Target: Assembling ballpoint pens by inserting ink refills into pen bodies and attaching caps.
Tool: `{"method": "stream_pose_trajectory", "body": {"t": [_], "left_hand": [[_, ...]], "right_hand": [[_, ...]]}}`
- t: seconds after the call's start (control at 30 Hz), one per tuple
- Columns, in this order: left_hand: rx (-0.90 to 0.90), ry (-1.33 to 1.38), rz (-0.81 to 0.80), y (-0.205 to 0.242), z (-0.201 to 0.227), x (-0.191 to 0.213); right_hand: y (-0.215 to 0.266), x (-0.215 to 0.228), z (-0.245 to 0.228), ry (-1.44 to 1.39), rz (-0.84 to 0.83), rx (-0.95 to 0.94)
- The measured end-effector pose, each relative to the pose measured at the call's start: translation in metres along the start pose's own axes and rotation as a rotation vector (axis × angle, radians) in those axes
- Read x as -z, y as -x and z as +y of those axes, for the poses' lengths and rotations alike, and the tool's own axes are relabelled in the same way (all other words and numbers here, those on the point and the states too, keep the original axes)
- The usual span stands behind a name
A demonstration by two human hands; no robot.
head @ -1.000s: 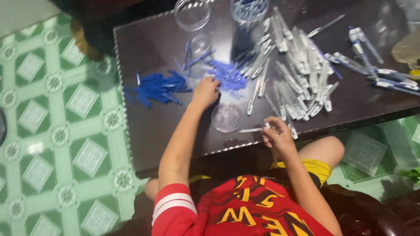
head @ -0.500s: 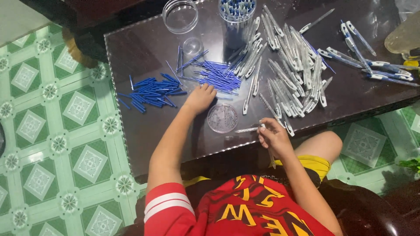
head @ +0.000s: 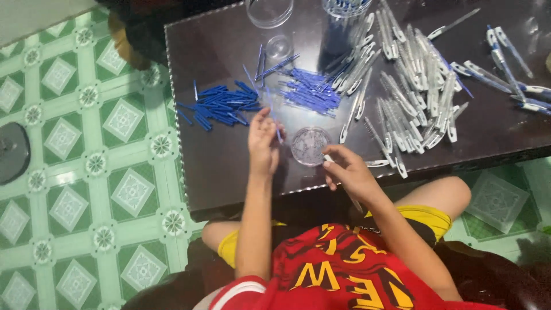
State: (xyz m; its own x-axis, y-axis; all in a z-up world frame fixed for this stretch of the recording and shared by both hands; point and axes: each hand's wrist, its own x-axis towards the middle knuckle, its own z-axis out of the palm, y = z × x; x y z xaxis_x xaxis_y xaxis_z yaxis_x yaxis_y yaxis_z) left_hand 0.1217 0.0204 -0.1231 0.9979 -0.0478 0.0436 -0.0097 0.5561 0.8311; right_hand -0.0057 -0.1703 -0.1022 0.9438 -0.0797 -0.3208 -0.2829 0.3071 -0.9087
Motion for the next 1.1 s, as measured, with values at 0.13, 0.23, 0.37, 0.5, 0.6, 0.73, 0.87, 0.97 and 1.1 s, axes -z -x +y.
{"method": "stream_pose_trajectory", "body": {"t": [0.13,0.23,0.37,0.5,0.6,0.73,0.87,0.97,1.1], "left_hand": [[0.117,0.233,-0.043,0.033,0.015,-0.024],[0.110,0.249,-0.045,0.041,0.007,-0.019],[0.054,0.214,-0.024,0.050,0.019,-0.022],[0.029,0.213,-0.015,0.055,0.026,-0.025],[-0.001,0.185,0.027,0.054,0.027,-0.028],[-0.036,0.120,0.040,0.056,0.033,-0.033],[-0.084,-0.125,0.027,0.067,0.054,-0.044],[-0.175,-0.499,-0.020,0.069,0.061,-0.042],[-0.120,-0.702,-0.093,0.075,0.069,-0.041]], "right_hand": [[0.000,-0.030,-0.014,0.052,-0.087,0.041],[0.005,-0.038,-0.021,0.082,-0.125,0.069],[0.018,-0.043,-0.036,0.124,-0.157,0.090],[0.016,-0.046,-0.038,0.117,-0.162,0.119],[0.018,-0.053,-0.046,0.117,-0.166,0.101],[0.017,-0.054,-0.042,0.093,-0.170,0.100],[0.015,-0.052,-0.034,0.077,-0.166,0.086],[0.010,-0.048,-0.026,0.065,-0.169,0.087],[0.011,-0.046,-0.020,0.069,-0.166,0.085]]}}
